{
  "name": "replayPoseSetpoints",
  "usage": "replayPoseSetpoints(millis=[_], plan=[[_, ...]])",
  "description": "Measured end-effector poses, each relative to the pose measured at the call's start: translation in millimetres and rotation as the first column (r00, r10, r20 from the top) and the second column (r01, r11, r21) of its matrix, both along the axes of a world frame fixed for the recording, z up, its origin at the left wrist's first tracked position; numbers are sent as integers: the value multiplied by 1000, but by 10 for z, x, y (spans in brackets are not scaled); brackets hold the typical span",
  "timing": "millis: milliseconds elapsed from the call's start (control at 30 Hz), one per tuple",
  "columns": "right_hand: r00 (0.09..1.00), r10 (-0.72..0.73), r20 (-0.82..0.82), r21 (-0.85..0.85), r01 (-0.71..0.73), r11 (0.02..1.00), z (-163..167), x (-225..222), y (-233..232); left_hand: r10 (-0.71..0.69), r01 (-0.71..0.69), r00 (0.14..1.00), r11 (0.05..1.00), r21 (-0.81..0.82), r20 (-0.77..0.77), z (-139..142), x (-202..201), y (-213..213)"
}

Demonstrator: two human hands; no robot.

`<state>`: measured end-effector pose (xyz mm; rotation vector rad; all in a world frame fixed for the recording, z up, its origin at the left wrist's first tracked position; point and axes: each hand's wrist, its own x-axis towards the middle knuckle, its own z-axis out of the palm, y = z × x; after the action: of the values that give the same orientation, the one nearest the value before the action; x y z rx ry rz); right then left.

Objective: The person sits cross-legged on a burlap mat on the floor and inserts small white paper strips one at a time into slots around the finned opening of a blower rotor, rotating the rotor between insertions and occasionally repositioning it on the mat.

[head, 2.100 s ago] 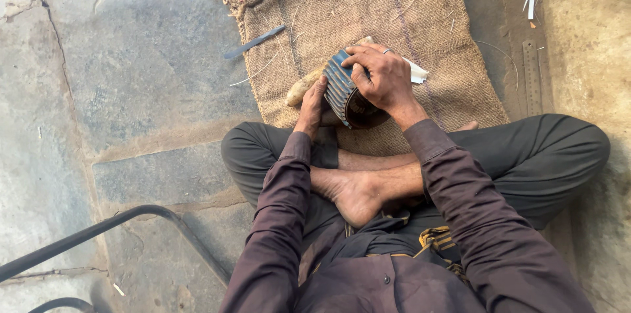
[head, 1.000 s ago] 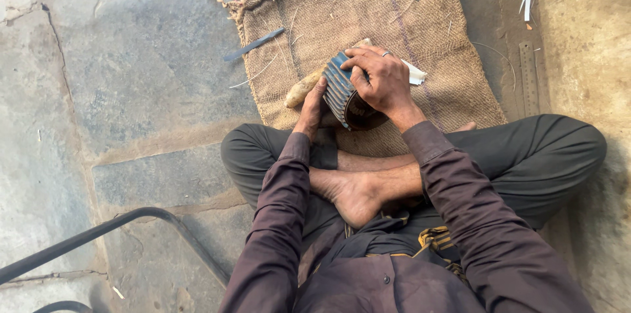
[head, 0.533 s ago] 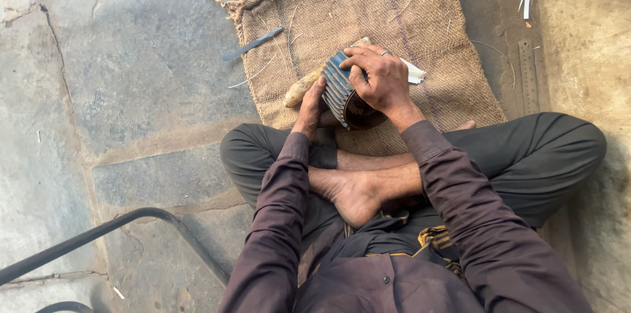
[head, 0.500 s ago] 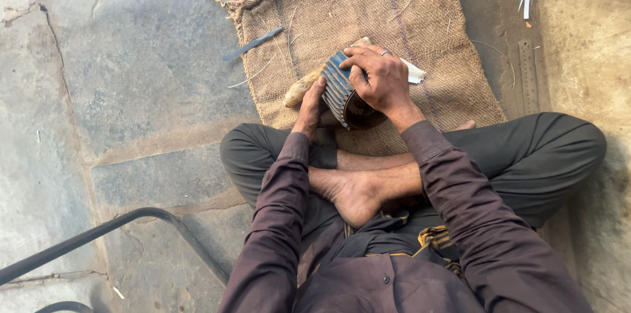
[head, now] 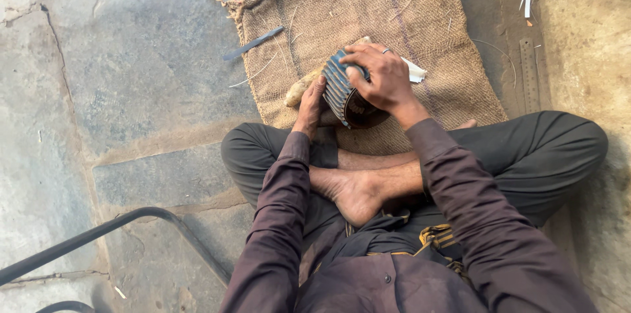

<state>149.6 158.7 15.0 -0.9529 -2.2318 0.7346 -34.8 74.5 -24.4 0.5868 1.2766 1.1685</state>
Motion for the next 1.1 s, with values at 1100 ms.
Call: replayPoseSetpoints(millis=[1100], plan=[[980, -67, 187, 216, 26, 976, -84, 248, -564, -26, 27, 999, 999, 26, -43, -16, 55, 13]])
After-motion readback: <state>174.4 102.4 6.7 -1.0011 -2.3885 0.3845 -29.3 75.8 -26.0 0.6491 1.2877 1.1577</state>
